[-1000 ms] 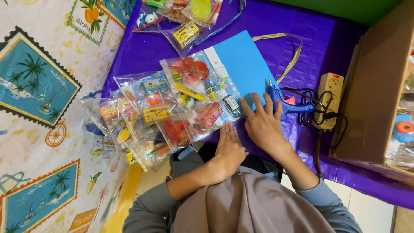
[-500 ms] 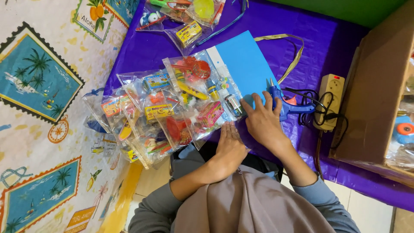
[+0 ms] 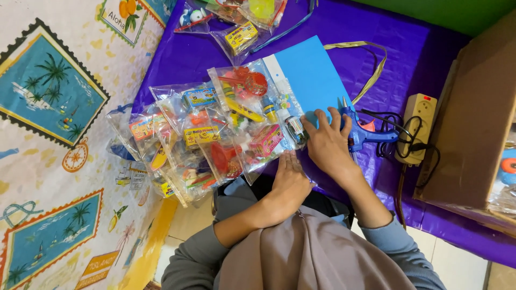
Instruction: The person applies glue to various small toys and objects, including a mini-truck and a toy camera, using a glue gun, then presses them onto a blue card and places some into a large cardboard box.
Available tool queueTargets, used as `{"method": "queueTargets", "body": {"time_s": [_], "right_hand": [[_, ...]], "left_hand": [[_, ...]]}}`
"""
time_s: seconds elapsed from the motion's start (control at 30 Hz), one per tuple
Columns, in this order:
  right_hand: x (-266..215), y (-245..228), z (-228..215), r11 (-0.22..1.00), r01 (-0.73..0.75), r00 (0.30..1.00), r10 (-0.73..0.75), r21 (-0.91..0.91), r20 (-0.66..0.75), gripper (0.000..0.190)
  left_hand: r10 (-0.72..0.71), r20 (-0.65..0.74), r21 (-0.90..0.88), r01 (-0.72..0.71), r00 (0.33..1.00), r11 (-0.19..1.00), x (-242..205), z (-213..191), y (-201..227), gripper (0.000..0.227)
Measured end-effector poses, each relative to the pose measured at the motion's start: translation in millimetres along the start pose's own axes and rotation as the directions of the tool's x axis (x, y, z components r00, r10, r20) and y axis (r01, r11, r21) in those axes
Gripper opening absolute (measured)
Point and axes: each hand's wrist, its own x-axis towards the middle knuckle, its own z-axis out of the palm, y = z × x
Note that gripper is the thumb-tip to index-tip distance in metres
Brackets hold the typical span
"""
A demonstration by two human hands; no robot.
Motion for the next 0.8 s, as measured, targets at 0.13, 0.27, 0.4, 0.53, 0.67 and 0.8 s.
{"method": "queueTargets", "body": {"time_s": [0.13,0.27,0.4,0.53,0.67,0.8], "right_hand": [[-2.9,5.8,-6.9,1.0,-0.011,1.0,0.01,0.026,0.025,0.045],[-9.3,6.3,-13.2,1.0,0.001,1.0,-0.001,-0.012,0.021,0.037],[-17.7,4.1,-5.9,0.999,-0.008,1.0,0.008,-0.034,0.015,0.042],[-16.2,3.7,-5.1,1.0,-0.008,1.0,0.008,-0.03,-0.001,0.041],[-15.7,3.0,-4.3,0.999,-0.034,0.999,0.033,-0.013,-0.024,0.039],[-18.4,5.7,-5.5,1.0,-0.023,1.0,0.023,0.0,0.002,0.043]], "left_hand": [[-0.012,-0.027,-0.005,0.012,1.0,1.0,-1.8,-0.9,2.7,0.079],[-0.026,-0.065,-0.018,0.025,0.998,1.0,-0.5,4.7,3.0,0.079],[-0.017,-0.044,0.012,0.018,0.999,1.0,-2.7,-4.8,2.7,0.077],[-0.013,-0.035,0.034,0.014,0.999,0.999,-1.2,3.1,4.3,0.078],[-0.014,-0.027,0.049,0.015,1.0,0.999,-1.2,6.0,5.8,0.08],[-0.013,-0.025,0.076,0.015,1.0,0.997,-0.9,6.6,6.7,0.08]]}}
